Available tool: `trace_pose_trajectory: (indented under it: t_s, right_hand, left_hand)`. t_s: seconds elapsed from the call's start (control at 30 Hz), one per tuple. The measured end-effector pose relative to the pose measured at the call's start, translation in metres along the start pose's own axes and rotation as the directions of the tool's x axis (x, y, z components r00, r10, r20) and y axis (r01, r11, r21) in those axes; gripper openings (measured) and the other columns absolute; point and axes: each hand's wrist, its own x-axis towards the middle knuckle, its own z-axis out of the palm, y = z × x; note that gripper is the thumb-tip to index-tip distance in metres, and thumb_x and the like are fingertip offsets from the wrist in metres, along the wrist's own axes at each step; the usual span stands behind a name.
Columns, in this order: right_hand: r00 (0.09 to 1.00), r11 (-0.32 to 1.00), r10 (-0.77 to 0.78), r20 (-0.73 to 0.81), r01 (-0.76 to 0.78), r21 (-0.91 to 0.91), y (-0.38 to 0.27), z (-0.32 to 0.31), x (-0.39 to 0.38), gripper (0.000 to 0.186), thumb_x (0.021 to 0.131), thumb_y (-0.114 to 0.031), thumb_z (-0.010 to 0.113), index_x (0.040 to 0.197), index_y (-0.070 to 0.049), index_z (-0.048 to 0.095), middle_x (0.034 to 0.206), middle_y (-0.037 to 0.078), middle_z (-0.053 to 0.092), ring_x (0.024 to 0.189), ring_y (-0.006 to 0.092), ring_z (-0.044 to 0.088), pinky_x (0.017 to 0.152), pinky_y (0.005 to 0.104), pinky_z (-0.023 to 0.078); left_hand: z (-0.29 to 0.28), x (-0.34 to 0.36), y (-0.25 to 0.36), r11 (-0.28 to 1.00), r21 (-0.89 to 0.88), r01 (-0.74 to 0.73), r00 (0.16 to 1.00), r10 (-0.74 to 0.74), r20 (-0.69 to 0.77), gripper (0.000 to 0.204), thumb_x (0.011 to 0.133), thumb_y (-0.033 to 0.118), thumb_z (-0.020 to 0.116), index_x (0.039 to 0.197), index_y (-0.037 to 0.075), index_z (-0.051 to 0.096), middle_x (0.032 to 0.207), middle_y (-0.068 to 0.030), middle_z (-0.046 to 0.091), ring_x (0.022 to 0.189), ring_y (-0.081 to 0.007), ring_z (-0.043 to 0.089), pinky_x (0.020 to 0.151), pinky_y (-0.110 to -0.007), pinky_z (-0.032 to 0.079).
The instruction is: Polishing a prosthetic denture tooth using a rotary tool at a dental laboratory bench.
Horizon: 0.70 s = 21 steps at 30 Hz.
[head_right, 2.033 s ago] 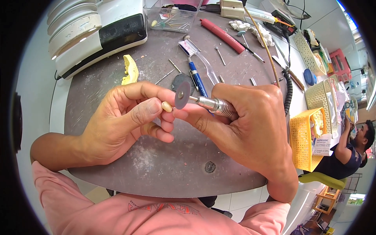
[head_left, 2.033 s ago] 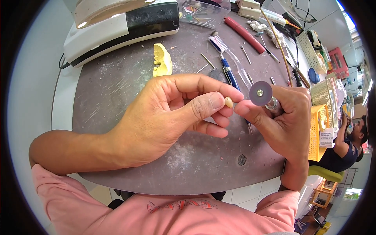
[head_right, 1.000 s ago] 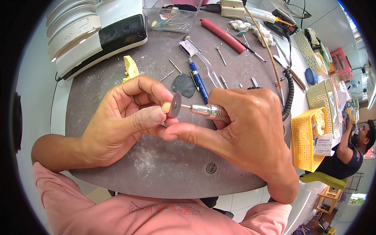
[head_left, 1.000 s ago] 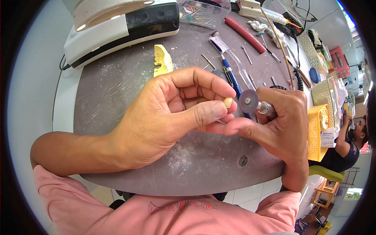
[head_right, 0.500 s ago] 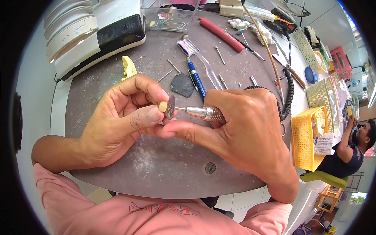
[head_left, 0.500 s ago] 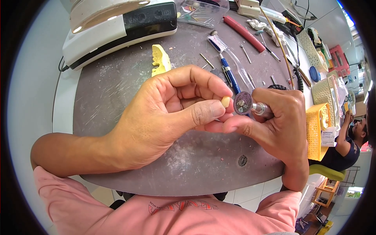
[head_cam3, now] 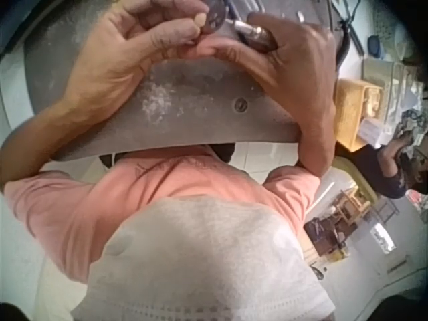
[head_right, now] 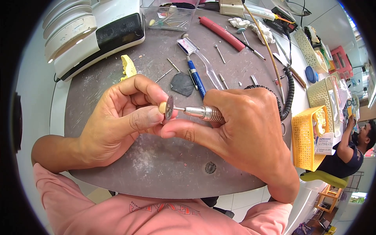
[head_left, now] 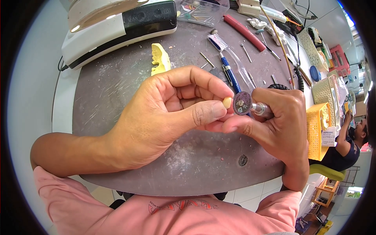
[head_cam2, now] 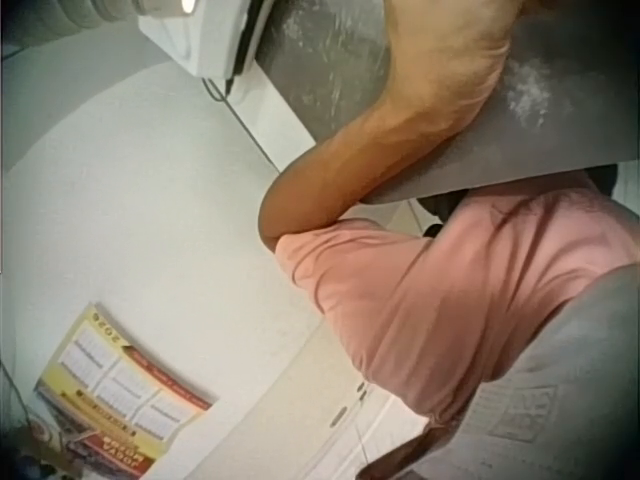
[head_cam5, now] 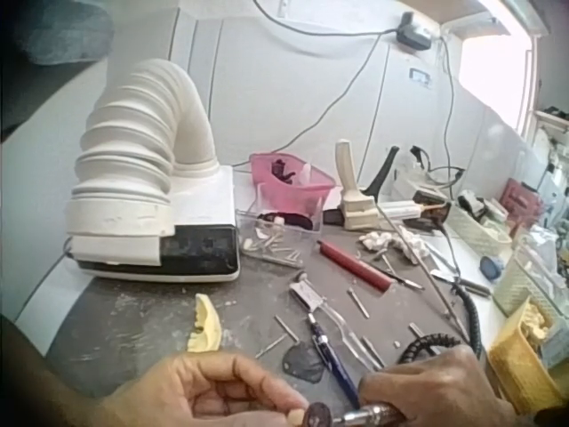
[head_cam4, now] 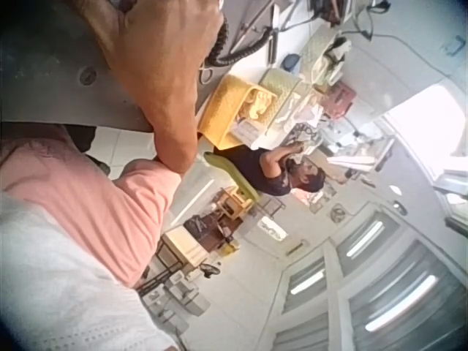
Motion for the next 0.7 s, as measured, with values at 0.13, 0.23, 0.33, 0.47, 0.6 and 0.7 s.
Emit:
trace_pose_trajectory:
  t_s: [0.13,0.23,0.33,0.47,0.6,0.7]
  right_hand:
    - [1.0,1.0,0.005,0.01,-0.005,0.005,0.0008,0.0001,-0.0001,0.049,0.059,-0.044,0.079,0.061,-0.001,0.057,0.044,0.003,0.036,0.041,0.0101,0.03,0.038,0.0249,0.027]
    - [0.999,0.999,0.036,0.018,-0.036,0.02,-0.0008,-0.0005,-0.0005,0.049,0.059,-0.045,0.078,0.061,-0.001,0.056,0.044,0.003,0.036,0.041,0.0108,0.03,0.038,0.0251,0.027]
    - [1.0,1.0,0.01,0.016,-0.01,0.016,-0.0006,-0.0005,0.0005,0.049,0.059,-0.045,0.078,0.06,-0.001,0.056,0.044,0.003,0.036,0.041,0.0114,0.03,0.038,0.0252,0.027]
    - [1.0,1.0,-0.021,0.003,0.021,-0.01,-0.001,-0.0008,0.0008,0.05,0.059,-0.045,0.078,0.059,-0.001,0.056,0.044,0.004,0.036,0.041,0.0118,0.03,0.038,0.0256,0.027]
    - [1.0,1.0,0.009,0.008,-0.009,0.001,-0.0005,0.0001,0.0004,0.05,0.058,-0.045,0.078,0.059,-0.001,0.056,0.044,0.004,0.036,0.041,0.0123,0.03,0.039,0.0259,0.028]
    - [1.0,1.0,0.008,0.018,-0.008,-0.007,-0.0009,-0.0004,0.0005,0.049,0.058,-0.045,0.078,0.061,-0.001,0.057,0.044,0.004,0.037,0.041,0.0119,0.031,0.039,0.0257,0.028]
  left_hand:
    - [0.0,0.0002,0.0018,1.0,-0.021,0.014,1.0,-0.014,0.018,0.016,0.085,0.005,0.059,0.099,0.002,0.052,0.092,-0.0072,0.06,0.084,-0.0106,0.06,0.072,-0.024,0.052]
    - [-0.0007,0.0006,0.0004,1.0,-0.02,-0.001,1.0,0.002,0.025,0.016,0.085,0.006,0.058,0.1,0.002,0.052,0.093,-0.0075,0.06,0.087,-0.0109,0.06,0.072,-0.024,0.052]
    - [-0.0019,0.0008,-0.0007,1.0,-0.024,-0.015,0.999,0.016,0.029,0.016,0.085,0.005,0.058,0.1,0.002,0.051,0.094,-0.0077,0.06,0.087,-0.0113,0.06,0.072,-0.024,0.053]
    - [-0.0023,0.0005,-0.001,1.0,-0.005,-0.013,1.0,0.014,0.026,0.016,0.085,0.004,0.058,0.1,0.003,0.051,0.093,-0.0076,0.06,0.086,-0.011,0.06,0.072,-0.024,0.052]
    - [-0.0024,0.0006,-0.0013,1.0,-0.01,-0.02,0.999,0.02,0.029,0.016,0.084,0.002,0.058,0.099,0.003,0.051,0.093,-0.0074,0.06,0.085,-0.0106,0.06,0.072,-0.024,0.052]
    - [-0.0032,0.0007,-0.0011,1.0,-0.009,-0.018,0.999,0.018,0.035,0.016,0.084,0.001,0.058,0.099,0.003,0.052,0.092,-0.0071,0.06,0.085,-0.0106,0.06,0.072,-0.024,0.052]
